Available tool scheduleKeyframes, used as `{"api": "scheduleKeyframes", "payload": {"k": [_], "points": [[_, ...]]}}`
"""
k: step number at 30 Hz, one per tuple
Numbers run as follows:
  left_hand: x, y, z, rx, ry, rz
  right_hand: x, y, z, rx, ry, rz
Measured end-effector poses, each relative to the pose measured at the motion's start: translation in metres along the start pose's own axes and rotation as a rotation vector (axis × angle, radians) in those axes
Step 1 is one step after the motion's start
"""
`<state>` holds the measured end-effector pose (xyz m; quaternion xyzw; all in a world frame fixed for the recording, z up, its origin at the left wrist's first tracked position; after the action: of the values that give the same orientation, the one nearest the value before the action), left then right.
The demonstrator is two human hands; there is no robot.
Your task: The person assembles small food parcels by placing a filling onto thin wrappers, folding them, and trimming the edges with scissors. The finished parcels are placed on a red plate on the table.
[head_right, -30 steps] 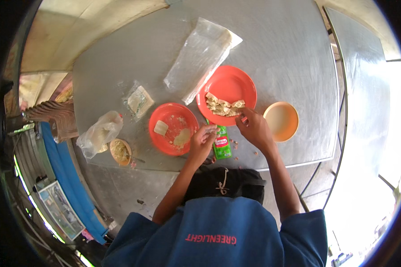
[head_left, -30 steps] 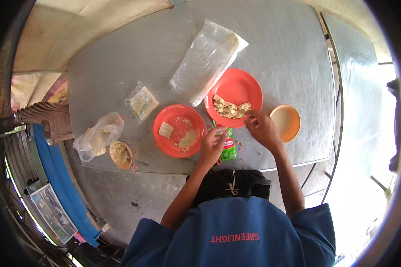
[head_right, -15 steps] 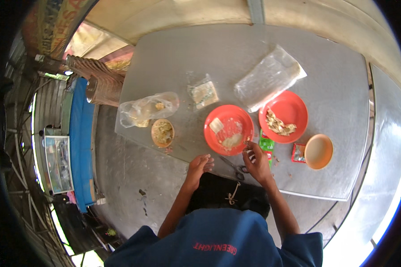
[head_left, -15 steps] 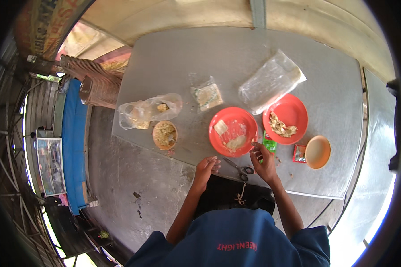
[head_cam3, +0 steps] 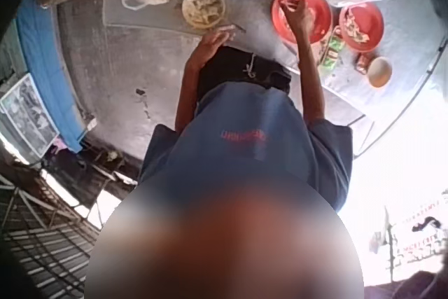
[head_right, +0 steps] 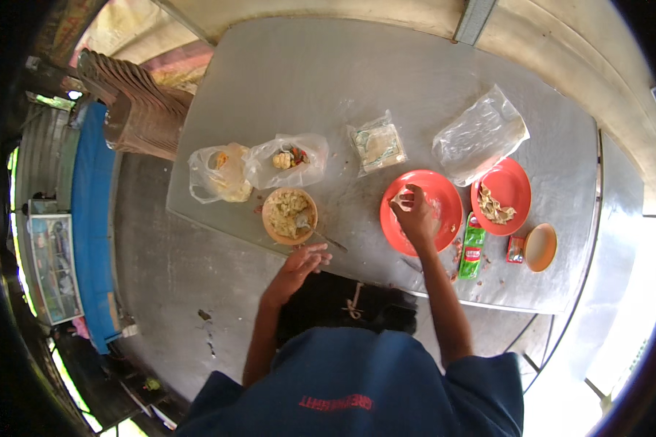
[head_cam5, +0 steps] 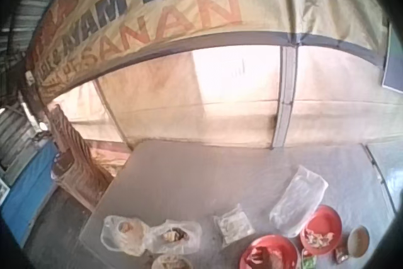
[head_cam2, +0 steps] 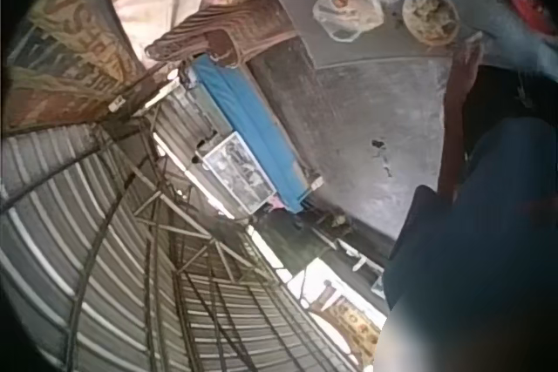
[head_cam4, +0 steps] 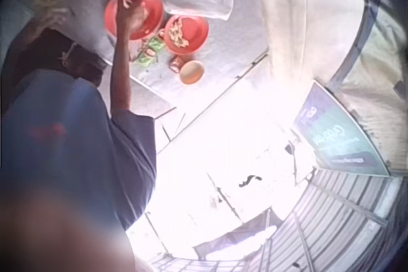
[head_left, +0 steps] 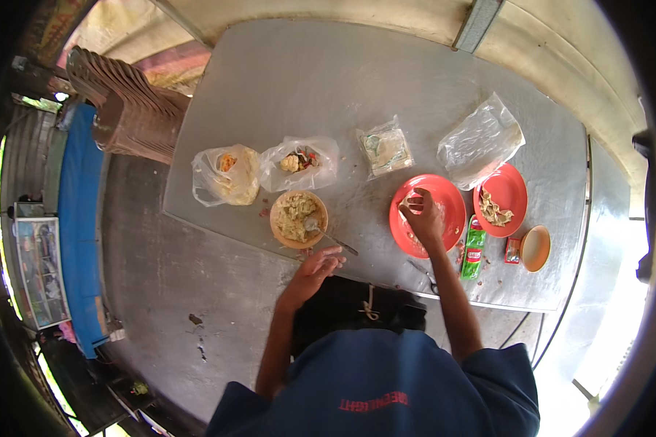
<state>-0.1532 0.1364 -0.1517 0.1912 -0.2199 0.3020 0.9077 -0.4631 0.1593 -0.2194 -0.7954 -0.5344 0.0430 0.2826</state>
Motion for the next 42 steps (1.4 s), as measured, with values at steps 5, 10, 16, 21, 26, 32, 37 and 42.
{"api": "scheduleKeyframes", "payload": {"k": [5,10,16,21,26,32,37,42], "points": [[0.011,-0.062,0.008,-0.073,-0.035,-0.138,0.011,0.029,0.013,-0.201,0.055,0.202],[0.004,-0.088,0.034,-0.187,-0.021,-0.288,0.015,0.037,0.029,-0.277,0.172,0.220],[-0.009,-0.103,0.052,-0.334,-0.053,-0.394,0.024,0.039,0.037,-0.375,0.264,0.272],[-0.011,-0.108,0.066,-0.285,0.080,-0.393,0.041,0.008,-0.005,-0.070,0.231,0.490],[-0.023,-0.092,0.059,-0.337,0.060,-0.447,0.068,-0.013,-0.049,-0.355,0.134,0.551],[-0.028,-0.035,0.052,-0.139,0.127,-0.426,0.106,0.039,-0.124,-0.927,-0.025,0.123],[0.012,-0.025,0.012,0.181,0.105,-0.416,0.144,0.107,-0.158,-0.825,-0.064,-0.098],[0.067,-0.069,-0.050,0.159,-0.022,-0.250,0.180,0.164,-0.139,-0.468,-0.060,-0.075]]}}
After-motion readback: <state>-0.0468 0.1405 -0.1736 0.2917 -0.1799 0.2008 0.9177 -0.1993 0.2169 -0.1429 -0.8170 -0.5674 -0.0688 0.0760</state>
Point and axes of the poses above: each hand's wrist, its own x-axis away from the middle knuckle, its own y-axis out of the palm, z = x × y, the point moved 8 cm from there along -x, towards the middle knuckle, and after that the axes turned 11 degrees about -z, right-handed, at the moved point
